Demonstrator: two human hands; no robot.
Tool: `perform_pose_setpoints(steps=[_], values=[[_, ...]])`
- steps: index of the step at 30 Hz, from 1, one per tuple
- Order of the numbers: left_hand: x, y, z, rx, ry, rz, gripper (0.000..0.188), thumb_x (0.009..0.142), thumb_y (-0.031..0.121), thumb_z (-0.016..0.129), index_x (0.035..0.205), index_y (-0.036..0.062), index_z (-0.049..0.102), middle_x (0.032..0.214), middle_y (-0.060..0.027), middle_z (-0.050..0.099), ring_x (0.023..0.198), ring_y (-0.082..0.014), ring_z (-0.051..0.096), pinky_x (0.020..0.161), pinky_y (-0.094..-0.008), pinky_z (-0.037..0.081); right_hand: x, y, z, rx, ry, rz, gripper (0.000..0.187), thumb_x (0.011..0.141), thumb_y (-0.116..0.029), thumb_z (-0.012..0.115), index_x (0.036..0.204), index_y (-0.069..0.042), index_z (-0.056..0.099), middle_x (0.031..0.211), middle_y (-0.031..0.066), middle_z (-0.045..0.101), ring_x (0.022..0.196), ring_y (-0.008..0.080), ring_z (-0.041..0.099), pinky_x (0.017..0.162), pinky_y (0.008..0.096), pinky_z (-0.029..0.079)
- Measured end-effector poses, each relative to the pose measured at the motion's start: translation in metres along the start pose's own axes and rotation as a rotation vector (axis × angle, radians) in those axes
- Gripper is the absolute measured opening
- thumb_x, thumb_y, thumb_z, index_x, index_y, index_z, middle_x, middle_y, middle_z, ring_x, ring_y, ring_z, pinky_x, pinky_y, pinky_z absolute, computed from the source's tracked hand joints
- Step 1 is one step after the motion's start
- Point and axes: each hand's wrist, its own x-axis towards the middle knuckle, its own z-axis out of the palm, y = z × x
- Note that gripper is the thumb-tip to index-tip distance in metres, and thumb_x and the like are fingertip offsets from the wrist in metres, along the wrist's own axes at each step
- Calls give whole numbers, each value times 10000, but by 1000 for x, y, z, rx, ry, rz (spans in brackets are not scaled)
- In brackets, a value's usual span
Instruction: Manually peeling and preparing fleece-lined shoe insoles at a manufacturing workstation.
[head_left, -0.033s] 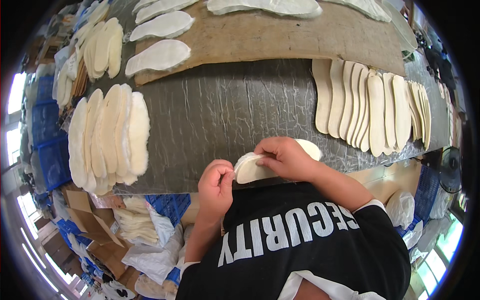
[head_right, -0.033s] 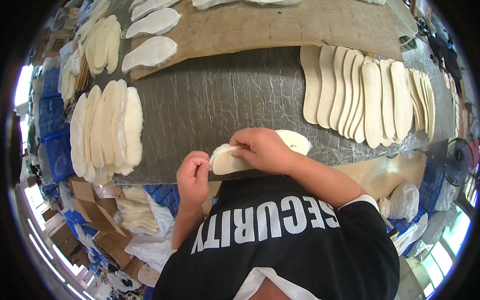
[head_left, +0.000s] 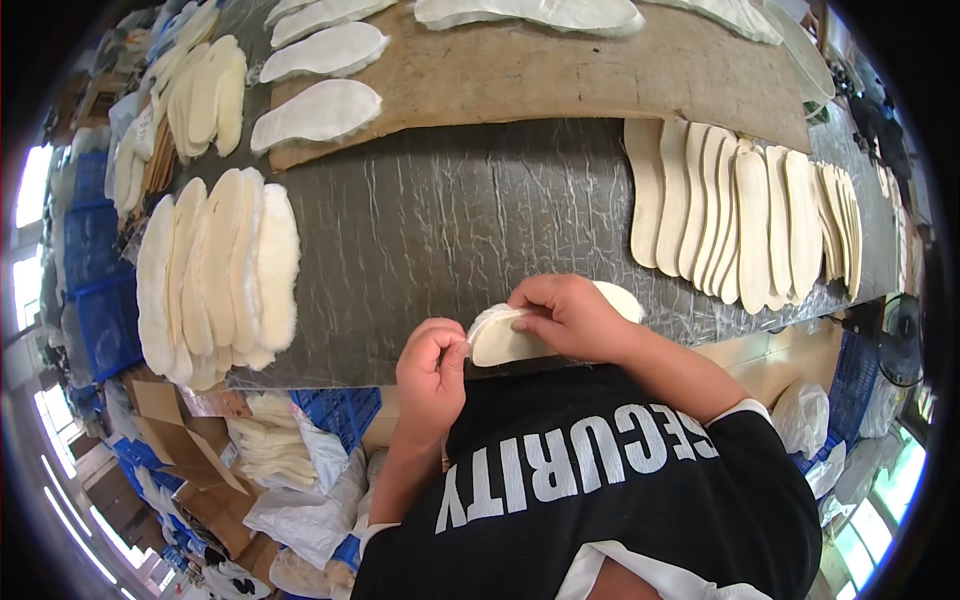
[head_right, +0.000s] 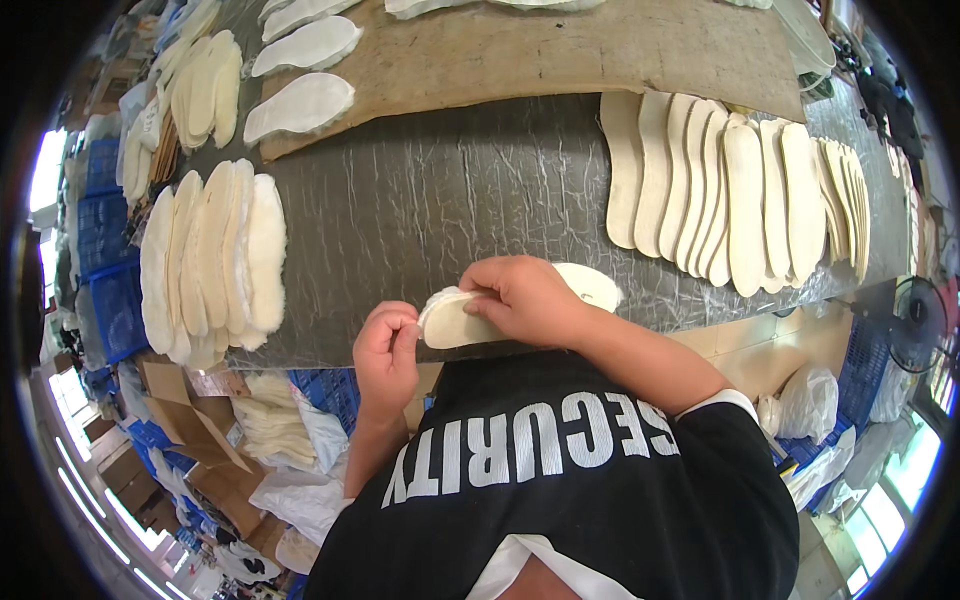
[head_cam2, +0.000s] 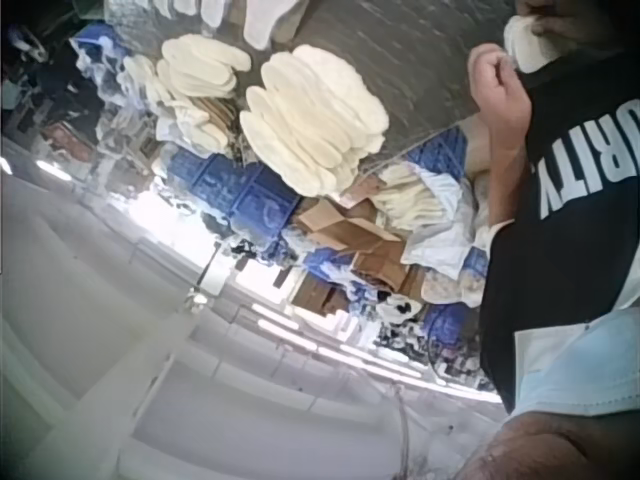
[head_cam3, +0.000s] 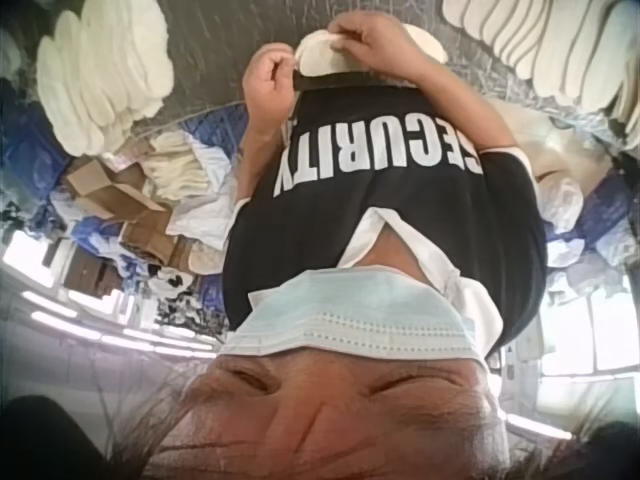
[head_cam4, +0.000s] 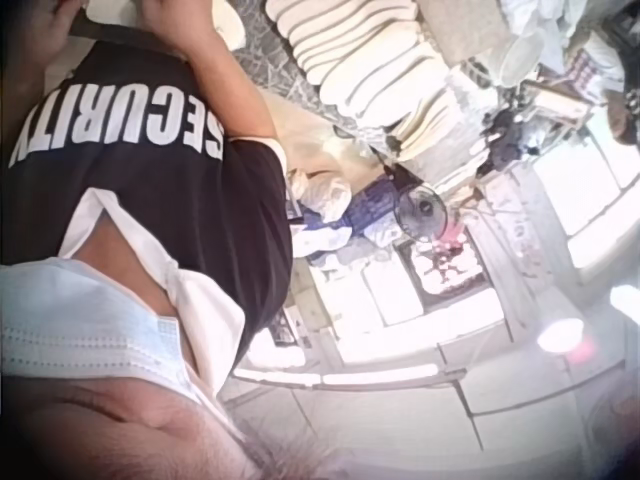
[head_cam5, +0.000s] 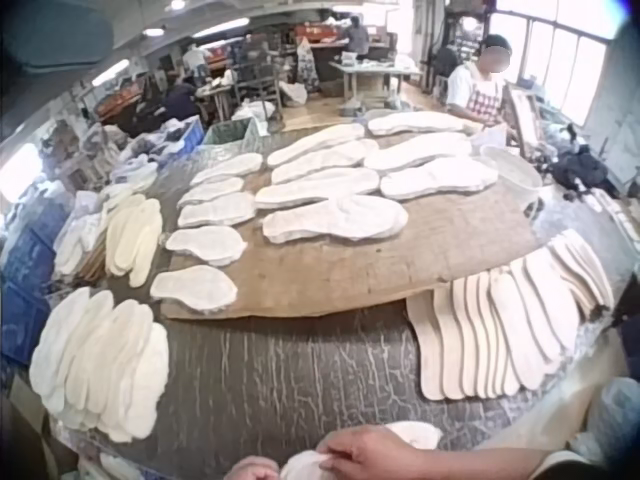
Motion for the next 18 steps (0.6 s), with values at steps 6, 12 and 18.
perform_pose_setpoints(steps=[6,12,18], values=[[1,-4,1,-102,4,-54,69,895,40,610,893,-20,577,870,-77,603,765,-143,552,697,-266,457,1,4,-2,16,12,-15,186,807,-151,665,959,-44,650,845,148,659,790,338,639,702,390,501],[2,-8,13,-555,-23,-423,262,831,-25,698,1067,-52,586,943,-67,646,826,-104,605,765,-241,497,4,-1,-2,37,14,7,176,820,-164,660,953,-50,651,833,151,656,764,334,643,679,392,500],[8,-4,19,-354,61,-372,183,878,-17,645,1051,-52,597,889,-56,653,764,-101,607,745,-231,499,17,8,4,104,40,5,160,858,-179,647,928,-35,645,784,115,644,683,259,628,643,346,481]])
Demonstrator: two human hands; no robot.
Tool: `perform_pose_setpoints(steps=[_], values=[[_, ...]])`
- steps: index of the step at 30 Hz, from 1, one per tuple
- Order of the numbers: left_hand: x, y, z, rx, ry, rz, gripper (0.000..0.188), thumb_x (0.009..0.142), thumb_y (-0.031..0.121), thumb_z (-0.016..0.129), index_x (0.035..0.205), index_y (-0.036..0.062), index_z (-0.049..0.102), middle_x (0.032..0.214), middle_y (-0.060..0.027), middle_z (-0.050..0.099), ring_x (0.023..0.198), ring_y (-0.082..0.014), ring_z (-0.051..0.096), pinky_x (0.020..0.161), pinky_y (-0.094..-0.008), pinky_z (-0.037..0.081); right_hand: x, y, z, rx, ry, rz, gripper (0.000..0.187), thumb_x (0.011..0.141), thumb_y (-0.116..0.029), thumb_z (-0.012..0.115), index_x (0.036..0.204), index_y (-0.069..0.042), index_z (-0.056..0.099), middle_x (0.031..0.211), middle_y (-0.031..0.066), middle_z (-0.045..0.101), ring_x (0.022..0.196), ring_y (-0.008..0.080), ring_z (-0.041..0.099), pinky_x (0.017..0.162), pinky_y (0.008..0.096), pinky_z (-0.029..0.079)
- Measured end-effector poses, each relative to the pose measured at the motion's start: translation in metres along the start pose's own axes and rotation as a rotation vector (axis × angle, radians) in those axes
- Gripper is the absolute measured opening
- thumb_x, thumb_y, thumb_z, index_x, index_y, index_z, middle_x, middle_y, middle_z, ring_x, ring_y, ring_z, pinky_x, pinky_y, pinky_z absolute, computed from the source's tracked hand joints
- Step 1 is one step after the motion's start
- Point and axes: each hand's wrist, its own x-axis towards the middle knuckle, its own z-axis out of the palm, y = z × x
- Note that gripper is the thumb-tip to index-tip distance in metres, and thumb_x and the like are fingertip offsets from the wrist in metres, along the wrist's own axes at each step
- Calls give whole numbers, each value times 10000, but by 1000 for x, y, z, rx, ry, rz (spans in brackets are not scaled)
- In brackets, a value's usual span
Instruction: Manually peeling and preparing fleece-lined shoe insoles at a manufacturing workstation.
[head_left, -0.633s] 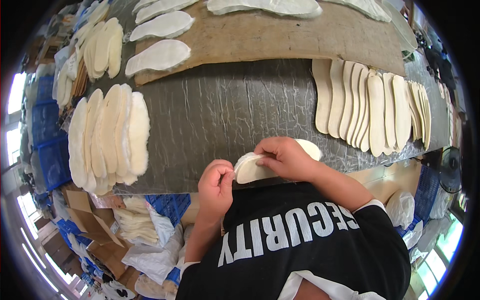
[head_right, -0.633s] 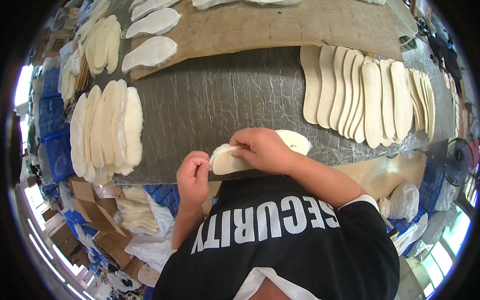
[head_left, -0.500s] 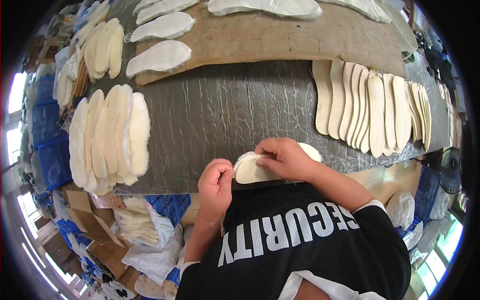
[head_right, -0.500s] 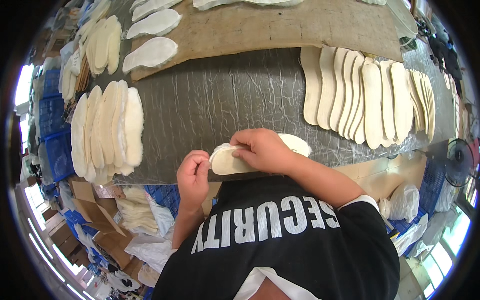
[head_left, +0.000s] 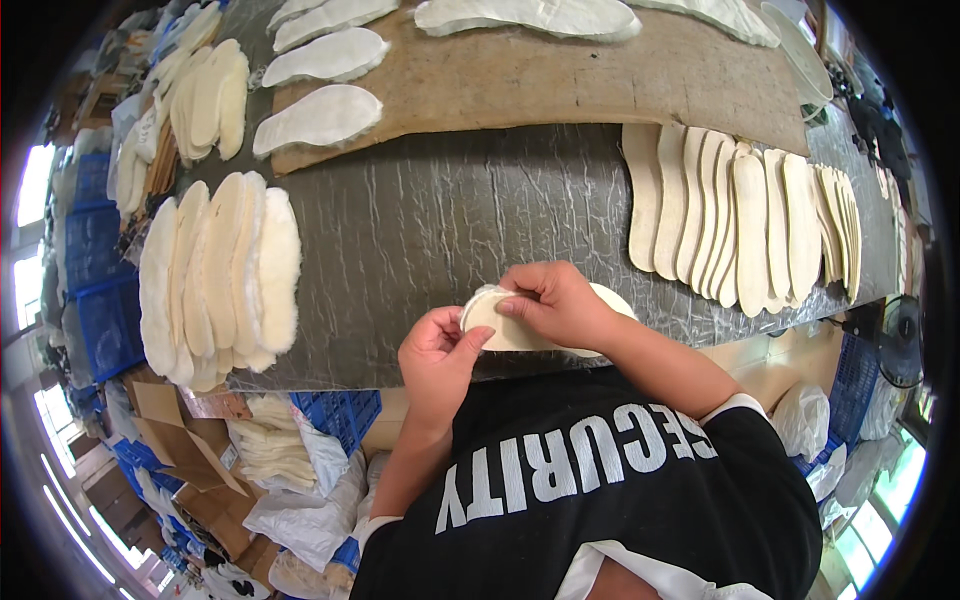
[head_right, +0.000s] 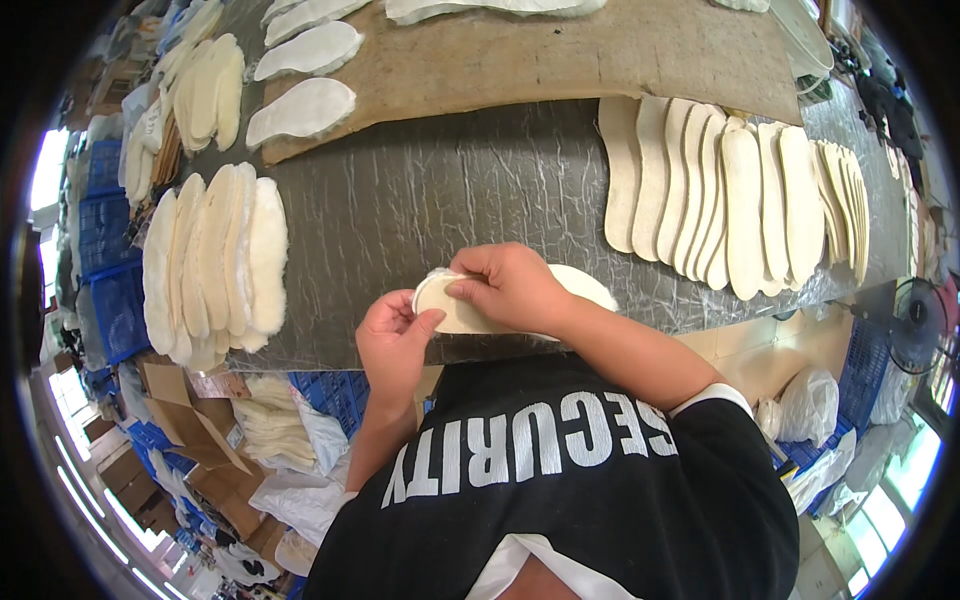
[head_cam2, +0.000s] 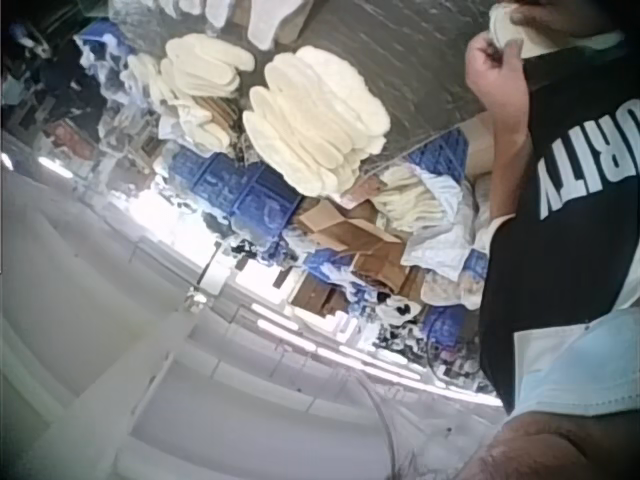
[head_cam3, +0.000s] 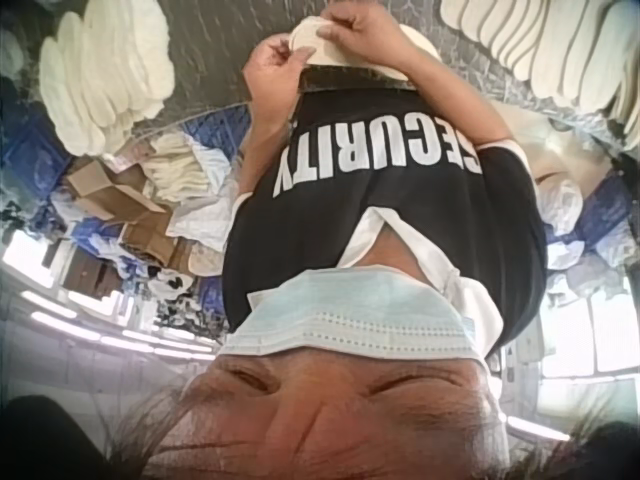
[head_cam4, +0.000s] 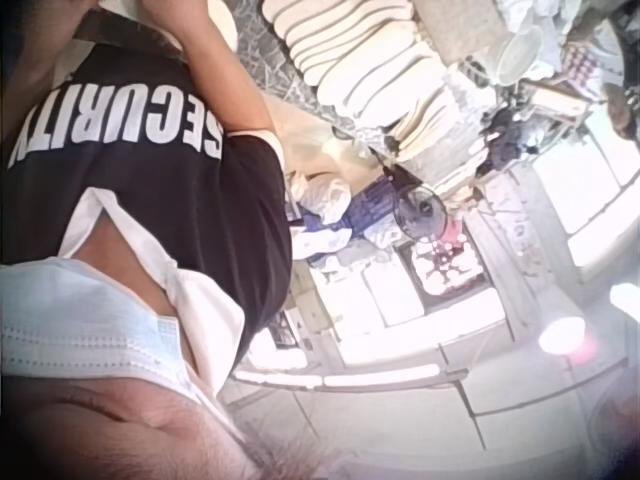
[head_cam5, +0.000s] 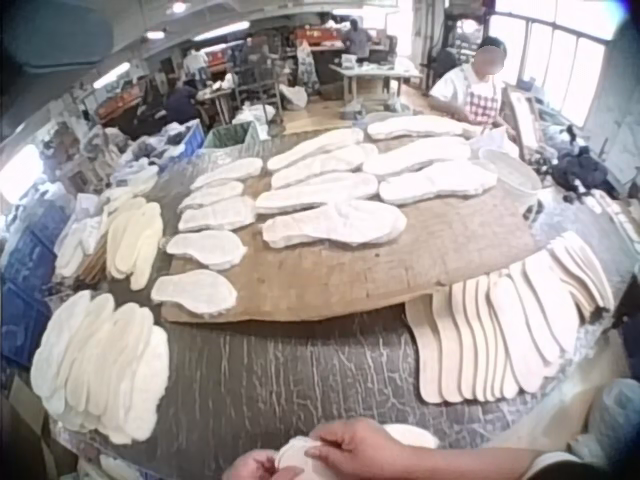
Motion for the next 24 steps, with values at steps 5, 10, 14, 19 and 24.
perform_pose_setpoints(steps=[5,10,14,19,24], values=[[9,-6,-10,-375,4,73,194,963,83,543,1099,-48,588,988,-83,639,847,-122,606,794,-258,489,9,10,-7,487,-102,154,169,942,-189,581,925,-28,631,758,13,621,693,90,567,640,261,464],[18,22,-4,316,-34,567,365,794,4,690,1145,1,588,1147,-137,608,1098,-266,565,976,-361,431,21,30,-19,1133,-336,286,218,954,-208,580,1019,-2,606,891,37,655,765,102,629,695,243,512],[36,44,0,489,-187,740,505,695,27,764,1168,14,589,1200,-122,617,1215,-327,502,1039,-421,378,25,37,-9,1282,-494,300,279,952,-207,582,1118,16,610,1012,85,672,885,149,661,768,274,535],[39,50,-3,469,-334,730,474,666,132,814,1100,50,640,1127,-85,659,1216,-351,498,1004,-429,398,21,26,3,1399,-532,340,308,934,-192,607,1147,30,594,1044,109,666,934,191,668,818,318,553],[37,45,-10,421,-410,680,269,677,144,796,900,44,684,943,-49,700,1012,-304,602,914,-407,447,20,41,11,1308,-558,390,294,955,-217,579,1124,23,601,1025,109,662,905,174,662,781,309,551]])
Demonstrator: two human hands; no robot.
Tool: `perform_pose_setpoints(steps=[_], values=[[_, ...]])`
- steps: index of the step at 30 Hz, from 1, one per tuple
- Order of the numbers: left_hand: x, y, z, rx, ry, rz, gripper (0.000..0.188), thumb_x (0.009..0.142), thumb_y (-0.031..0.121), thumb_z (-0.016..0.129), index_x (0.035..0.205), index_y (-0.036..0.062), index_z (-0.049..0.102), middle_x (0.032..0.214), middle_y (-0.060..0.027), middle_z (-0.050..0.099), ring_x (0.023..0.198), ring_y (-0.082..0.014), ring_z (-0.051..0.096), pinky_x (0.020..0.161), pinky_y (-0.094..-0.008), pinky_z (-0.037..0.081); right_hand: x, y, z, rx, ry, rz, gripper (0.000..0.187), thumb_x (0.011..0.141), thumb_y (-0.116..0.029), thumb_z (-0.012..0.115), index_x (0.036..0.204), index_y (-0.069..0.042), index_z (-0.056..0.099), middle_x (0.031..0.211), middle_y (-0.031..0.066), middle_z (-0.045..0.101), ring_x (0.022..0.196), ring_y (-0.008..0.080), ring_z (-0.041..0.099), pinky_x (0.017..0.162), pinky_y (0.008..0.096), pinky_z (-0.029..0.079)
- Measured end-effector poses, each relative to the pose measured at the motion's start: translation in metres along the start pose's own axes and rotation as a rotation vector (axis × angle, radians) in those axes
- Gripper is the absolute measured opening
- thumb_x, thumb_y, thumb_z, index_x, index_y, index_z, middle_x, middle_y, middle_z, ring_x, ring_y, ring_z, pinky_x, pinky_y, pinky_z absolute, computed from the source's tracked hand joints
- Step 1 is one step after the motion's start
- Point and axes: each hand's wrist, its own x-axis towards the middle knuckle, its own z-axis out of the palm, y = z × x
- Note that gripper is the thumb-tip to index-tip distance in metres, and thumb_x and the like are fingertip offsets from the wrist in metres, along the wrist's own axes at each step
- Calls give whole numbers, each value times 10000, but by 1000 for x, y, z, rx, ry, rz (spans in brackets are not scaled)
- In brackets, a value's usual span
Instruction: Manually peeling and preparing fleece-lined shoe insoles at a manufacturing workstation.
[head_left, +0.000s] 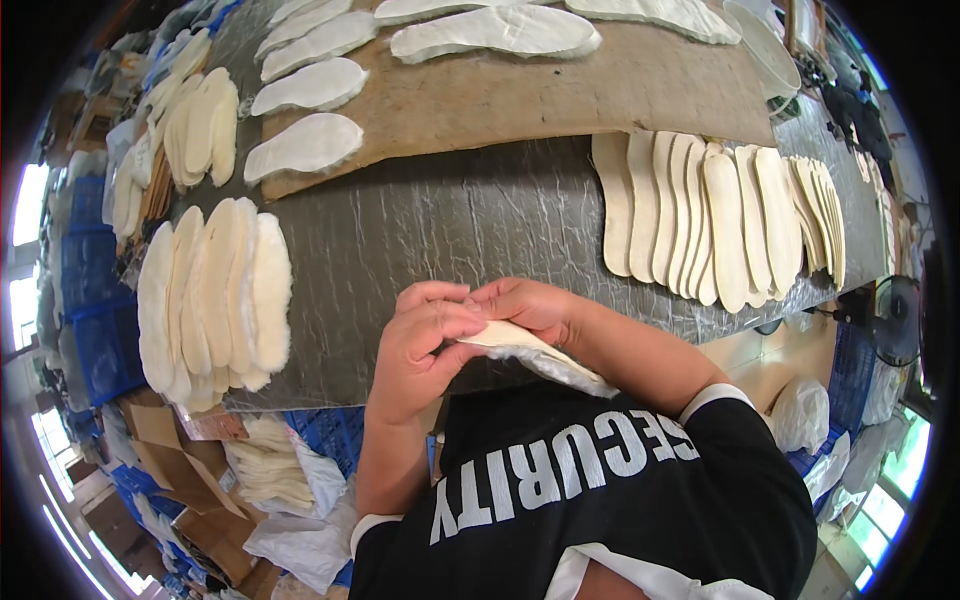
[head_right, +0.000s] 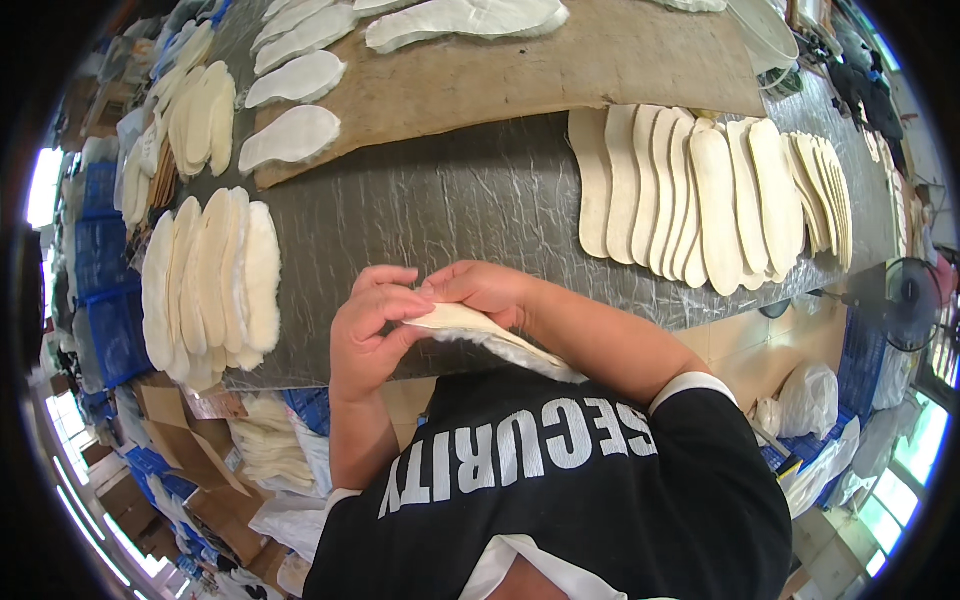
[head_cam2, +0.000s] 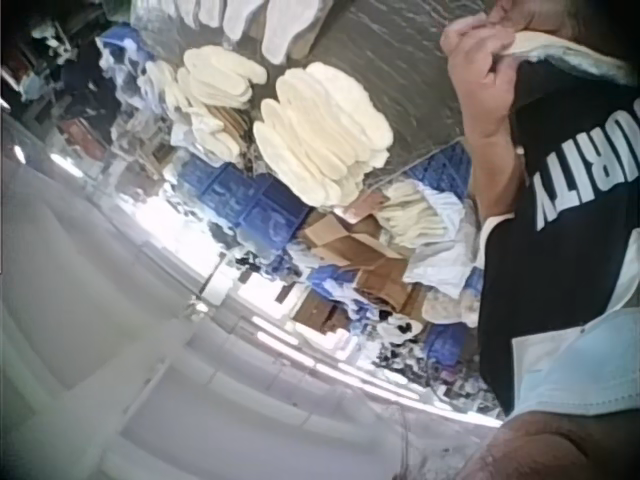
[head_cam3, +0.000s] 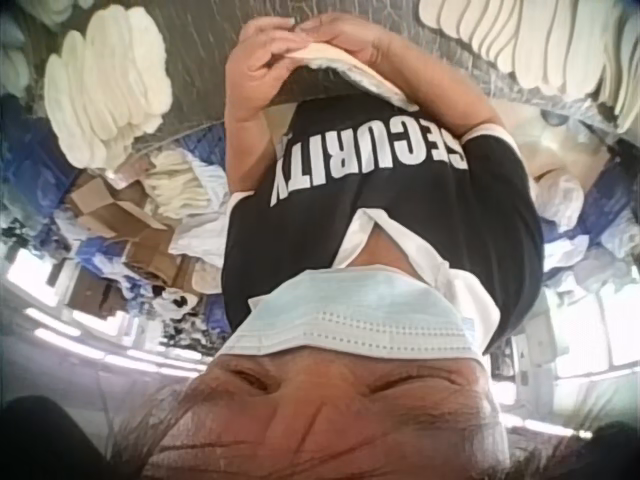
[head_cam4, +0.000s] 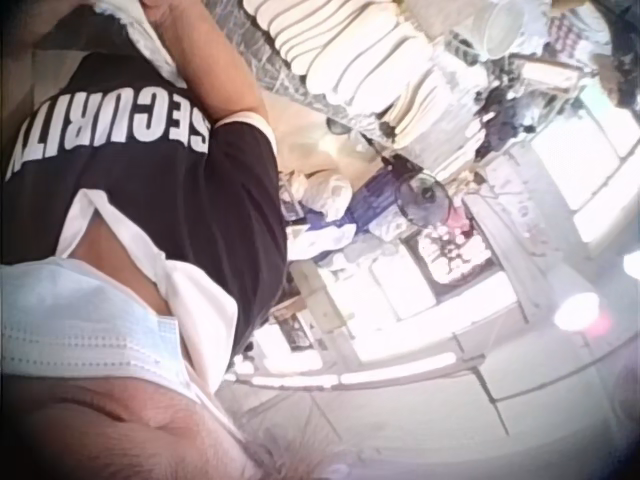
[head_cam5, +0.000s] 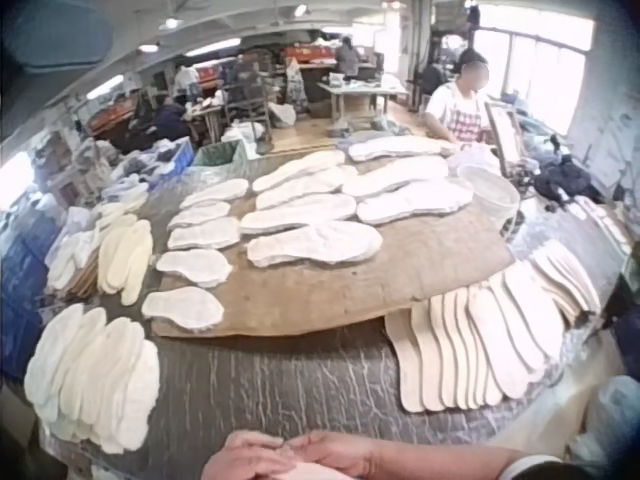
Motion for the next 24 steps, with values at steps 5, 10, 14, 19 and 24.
perform_pose_setpoints(steps=[5,10,14,19,24], values=[[-9,-13,-3,-51,104,-56,168,737,141,769,838,41,680,887,-51,693,946,-269,616,871,-369,461,-5,9,15,-144,127,92,307,981,-292,545,1110,-24,619,909,43,646,784,116,604,695,280,504],[-18,-28,19,-320,531,-359,332,941,278,606,1134,7,610,1090,-82,647,1020,-221,596,971,-367,422,-10,6,10,-217,409,-46,268,981,-264,547,1096,-27,602,884,49,651,728,117,614,596,286,508],[-39,-42,37,-374,175,-578,439,914,301,658,1185,-30,558,1087,-89,627,996,-162,595,880,-298,483,-1,-9,10,-340,661,-290,223,988,-240,534,1055,-38,598,873,30,641,724,93,585,627,274,493],[5,-20,52,-265,196,-665,284,833,129,716,1028,-51,617,855,-63,656,783,-103,614,690,-265,496,0,-10,24,-308,746,-726,185,990,-189,523,1094,-43,572,944,27,629,833,82,570,742,276,488],[10,-10,36,75,93,-493,171,774,78,713,886,-23,632,748,-141,622,660,-242,611,612,-338,467,-25,-3,14,-243,357,-734,366,900,-125,643,1233,-49,513,1180,108,609,1109,231,581,962,388,462]])
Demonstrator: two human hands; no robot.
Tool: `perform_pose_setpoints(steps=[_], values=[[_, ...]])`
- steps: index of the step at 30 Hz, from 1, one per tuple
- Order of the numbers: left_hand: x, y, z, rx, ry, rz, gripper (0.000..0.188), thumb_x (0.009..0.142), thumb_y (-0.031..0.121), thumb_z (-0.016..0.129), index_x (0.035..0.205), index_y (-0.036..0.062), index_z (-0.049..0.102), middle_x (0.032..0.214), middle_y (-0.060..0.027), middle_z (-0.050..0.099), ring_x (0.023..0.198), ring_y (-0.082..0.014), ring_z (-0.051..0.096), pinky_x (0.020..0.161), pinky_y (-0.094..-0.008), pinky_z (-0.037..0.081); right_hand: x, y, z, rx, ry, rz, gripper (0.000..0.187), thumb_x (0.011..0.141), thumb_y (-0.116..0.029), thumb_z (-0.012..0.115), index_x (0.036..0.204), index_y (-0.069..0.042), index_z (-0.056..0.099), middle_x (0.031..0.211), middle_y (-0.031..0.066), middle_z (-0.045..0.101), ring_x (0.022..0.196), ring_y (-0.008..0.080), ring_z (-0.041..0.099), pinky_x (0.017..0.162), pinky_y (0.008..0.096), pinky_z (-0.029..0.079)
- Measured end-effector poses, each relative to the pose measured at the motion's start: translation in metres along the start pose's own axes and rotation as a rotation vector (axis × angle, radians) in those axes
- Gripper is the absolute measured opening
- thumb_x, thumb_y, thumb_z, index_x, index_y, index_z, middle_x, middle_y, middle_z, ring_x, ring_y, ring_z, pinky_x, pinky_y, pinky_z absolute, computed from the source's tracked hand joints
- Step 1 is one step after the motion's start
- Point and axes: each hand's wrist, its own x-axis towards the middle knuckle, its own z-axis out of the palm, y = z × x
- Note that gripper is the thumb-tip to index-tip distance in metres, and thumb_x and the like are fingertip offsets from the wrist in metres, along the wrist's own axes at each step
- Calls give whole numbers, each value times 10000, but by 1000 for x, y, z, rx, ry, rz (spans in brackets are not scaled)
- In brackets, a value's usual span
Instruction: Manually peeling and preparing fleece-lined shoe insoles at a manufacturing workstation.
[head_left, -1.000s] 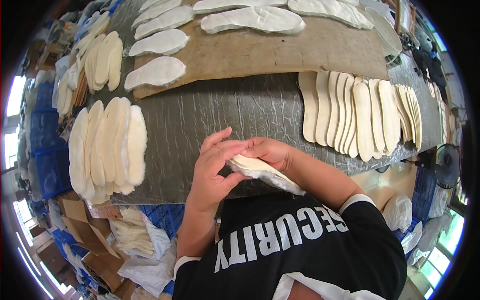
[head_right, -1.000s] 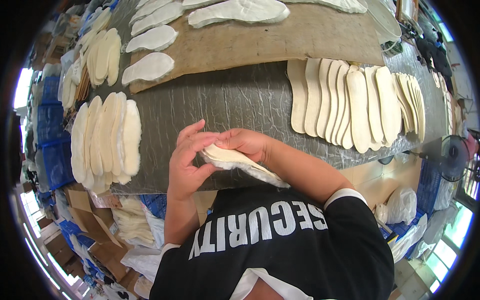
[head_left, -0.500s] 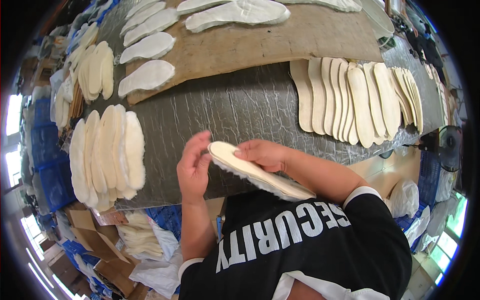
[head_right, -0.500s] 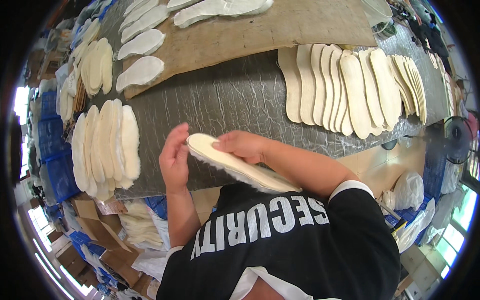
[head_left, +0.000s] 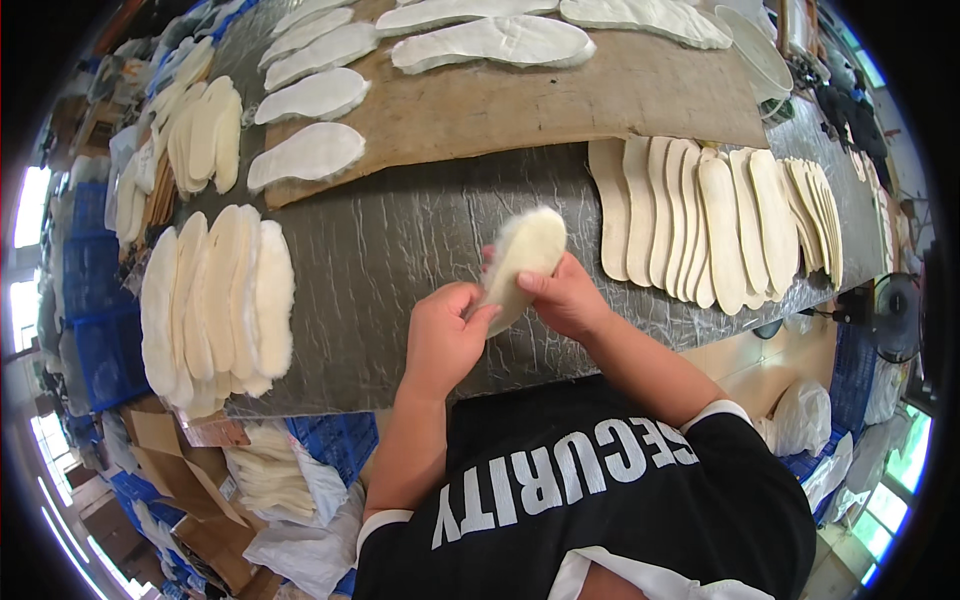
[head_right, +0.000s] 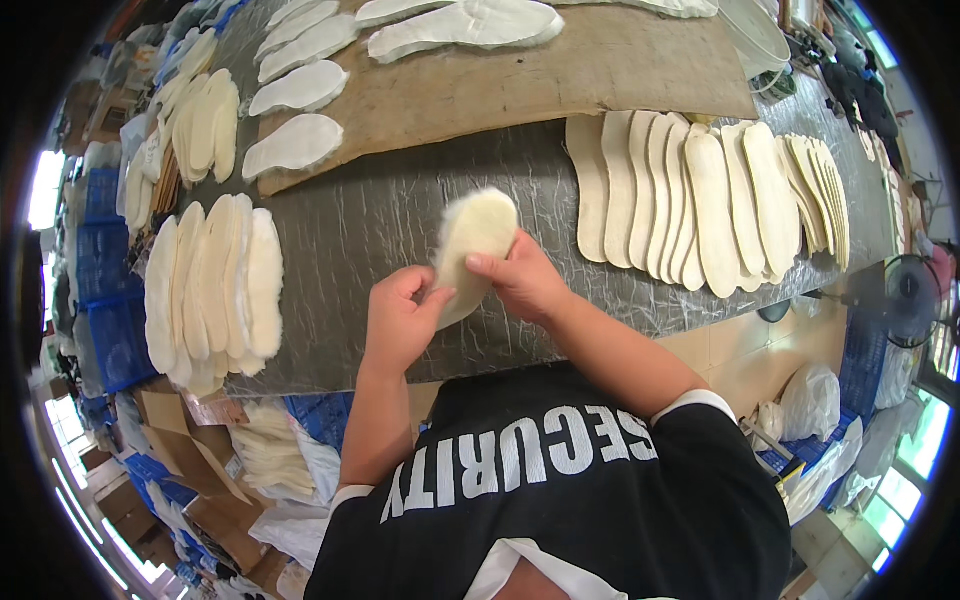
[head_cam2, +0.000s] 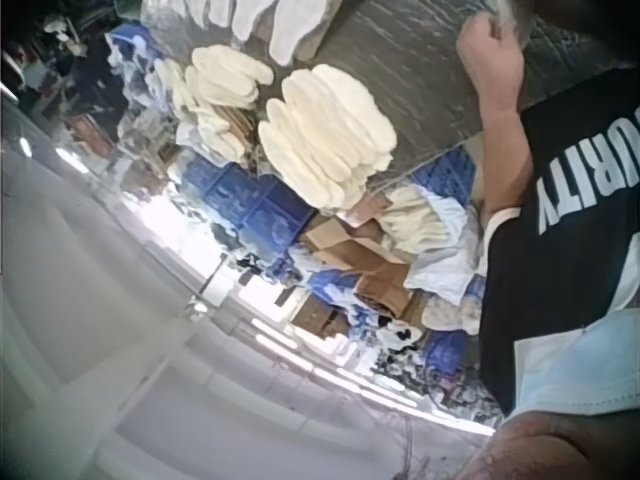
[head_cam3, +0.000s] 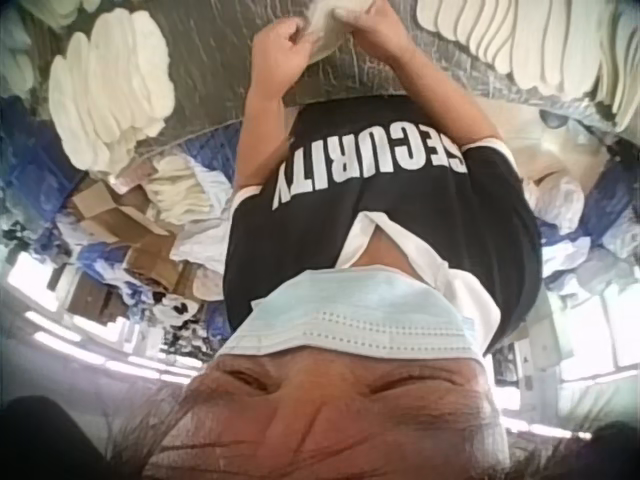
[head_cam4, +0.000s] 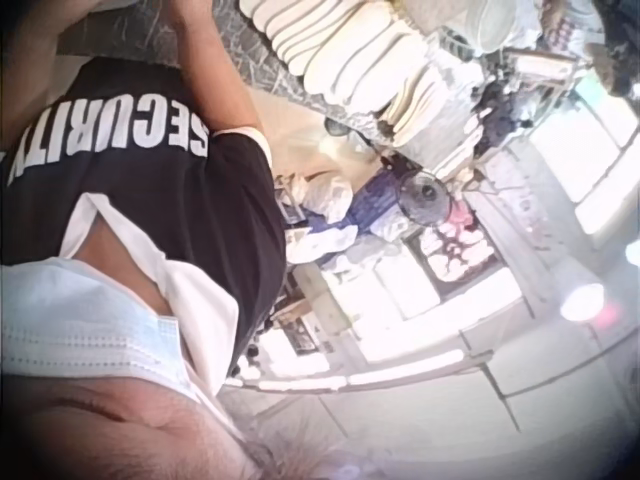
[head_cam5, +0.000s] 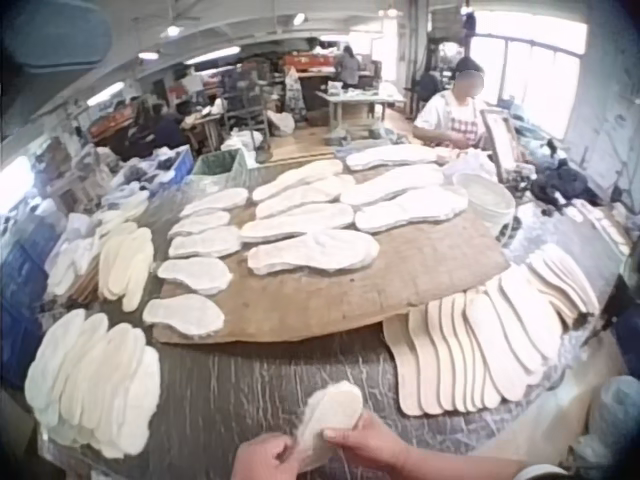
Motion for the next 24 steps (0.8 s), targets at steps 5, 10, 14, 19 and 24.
perform_pose_setpoints(steps=[5,10,14,19,24], values=[[-11,11,9,97,24,114,207,757,145,744,796,-18,622,765,-133,636,675,-269,610,638,-356,471,-18,-1,-15,218,-25,140,510,817,-92,729,1262,-47,486,1182,124,593,1187,320,542,1041,492,416],[-18,8,14,288,-42,283,259,788,227,716,723,7,594,725,-129,613,671,-324,581,618,-389,449,-32,-1,-11,242,-11,149,473,801,-163,762,1202,-54,537,1117,160,627,1156,328,560,1043,495,409],[-20,8,15,268,-58,385,255,809,251,690,733,25,600,715,-127,605,658,-320,577,612,-399,443,-32,1,-15,218,-62,223,481,787,-199,776,1175,-31,545,1084,167,631,1103,304,585,1085,483,360],[-23,19,21,304,59,420,210,807,218,688,773,32,594,719,-121,604,642,-315,573,592,-412,435,-35,7,-20,214,-24,173,535,792,-126,758,1250,-72,486,1125,127,605,1138,329,568,1017,497,436],[-23,22,22,330,121,452,217,797,213,698,755,52,560,684,-97,580,642,-288,588,597,-388,439,-32,-1,-13,37,-144,87,437,775,-141,770,1149,-37,569,1106,121,616,1066,252,594,956,425,472]])
